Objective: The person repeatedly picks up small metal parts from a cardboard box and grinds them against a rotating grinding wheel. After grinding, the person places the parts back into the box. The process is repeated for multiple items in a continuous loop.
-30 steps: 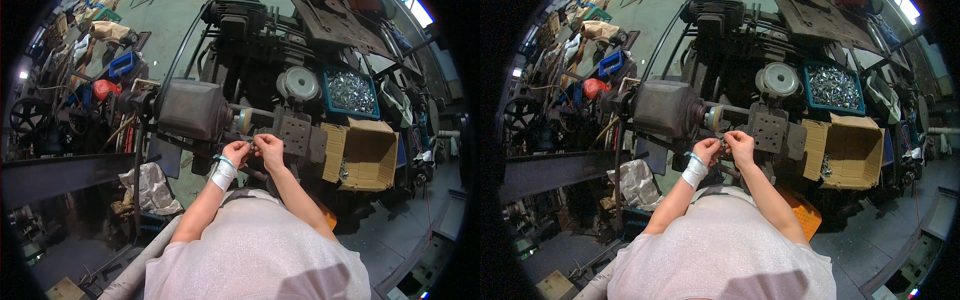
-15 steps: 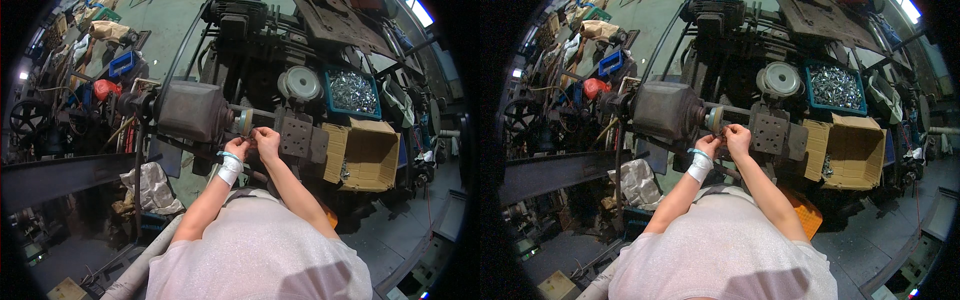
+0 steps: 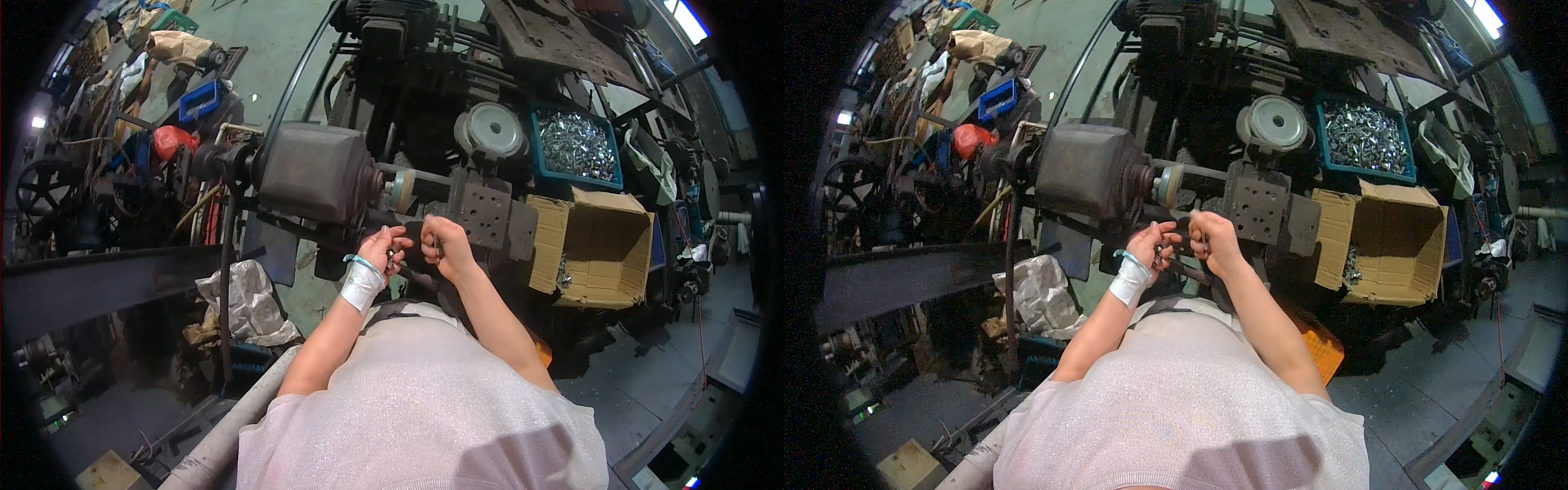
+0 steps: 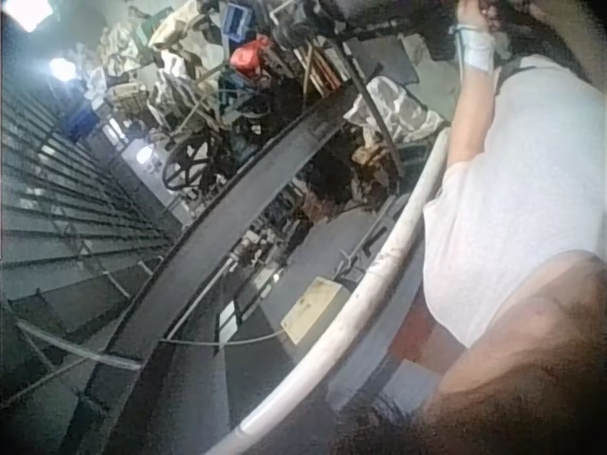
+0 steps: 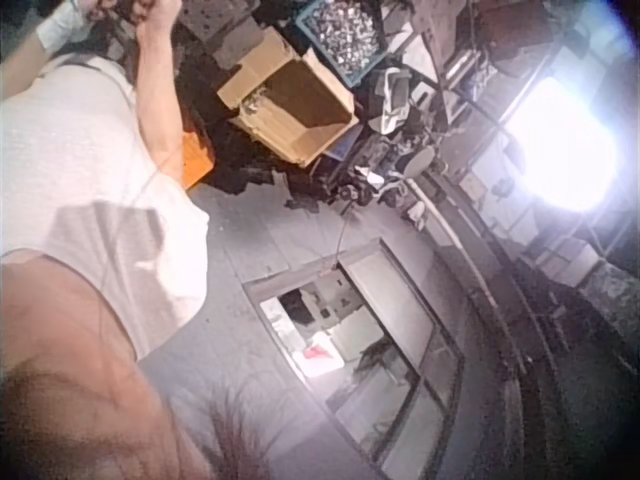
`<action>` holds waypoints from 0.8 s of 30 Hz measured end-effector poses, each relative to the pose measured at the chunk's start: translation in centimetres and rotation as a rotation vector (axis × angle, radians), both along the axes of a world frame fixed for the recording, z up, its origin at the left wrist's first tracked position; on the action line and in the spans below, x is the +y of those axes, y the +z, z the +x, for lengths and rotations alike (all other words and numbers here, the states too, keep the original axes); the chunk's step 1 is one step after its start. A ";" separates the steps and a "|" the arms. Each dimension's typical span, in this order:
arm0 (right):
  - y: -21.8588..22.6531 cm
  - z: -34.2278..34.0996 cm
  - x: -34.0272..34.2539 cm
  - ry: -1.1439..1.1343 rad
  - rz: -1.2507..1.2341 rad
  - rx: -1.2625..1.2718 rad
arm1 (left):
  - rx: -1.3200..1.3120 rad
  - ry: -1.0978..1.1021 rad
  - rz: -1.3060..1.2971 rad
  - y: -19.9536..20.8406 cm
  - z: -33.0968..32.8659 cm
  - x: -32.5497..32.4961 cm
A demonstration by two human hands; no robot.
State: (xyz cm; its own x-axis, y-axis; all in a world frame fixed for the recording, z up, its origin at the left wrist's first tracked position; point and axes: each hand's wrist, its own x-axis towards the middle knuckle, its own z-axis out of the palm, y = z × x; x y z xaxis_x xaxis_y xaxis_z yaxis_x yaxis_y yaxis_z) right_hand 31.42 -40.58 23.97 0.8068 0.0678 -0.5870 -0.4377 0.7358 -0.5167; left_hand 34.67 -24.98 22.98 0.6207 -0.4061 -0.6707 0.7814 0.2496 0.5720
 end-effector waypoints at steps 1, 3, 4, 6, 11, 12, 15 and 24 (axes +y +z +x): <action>0.3 -0.3 0.7 0.065 -0.297 0.005 | -0.014 -0.008 0.025 0.1 -0.1 0.0; 0.7 -0.7 1.9 0.166 -0.527 -0.203 | -0.092 -0.030 0.107 0.1 -0.4 -0.2; 0.8 -1.0 2.4 0.202 -0.623 -0.308 | -0.156 -0.044 0.162 -0.2 -0.5 -0.3; 0.2 -1.3 2.4 0.350 -0.972 -0.385 | -0.362 -0.084 0.301 -1.3 -0.7 -0.3; 2.8 -0.8 1.5 0.613 -1.115 -0.399 | -0.815 -0.164 0.572 -2.6 -1.1 -0.2; 2.9 -0.8 1.3 0.642 -1.083 -0.379 | -0.892 -0.157 0.615 -2.2 -1.2 -0.3; 3.4 -0.7 0.7 0.691 -0.984 -0.380 | -0.775 -0.178 0.500 -2.0 -1.2 -0.3; 1.3 -1.6 -0.2 0.182 -0.265 -0.102 | -0.217 -0.184 0.059 0.6 -1.8 0.0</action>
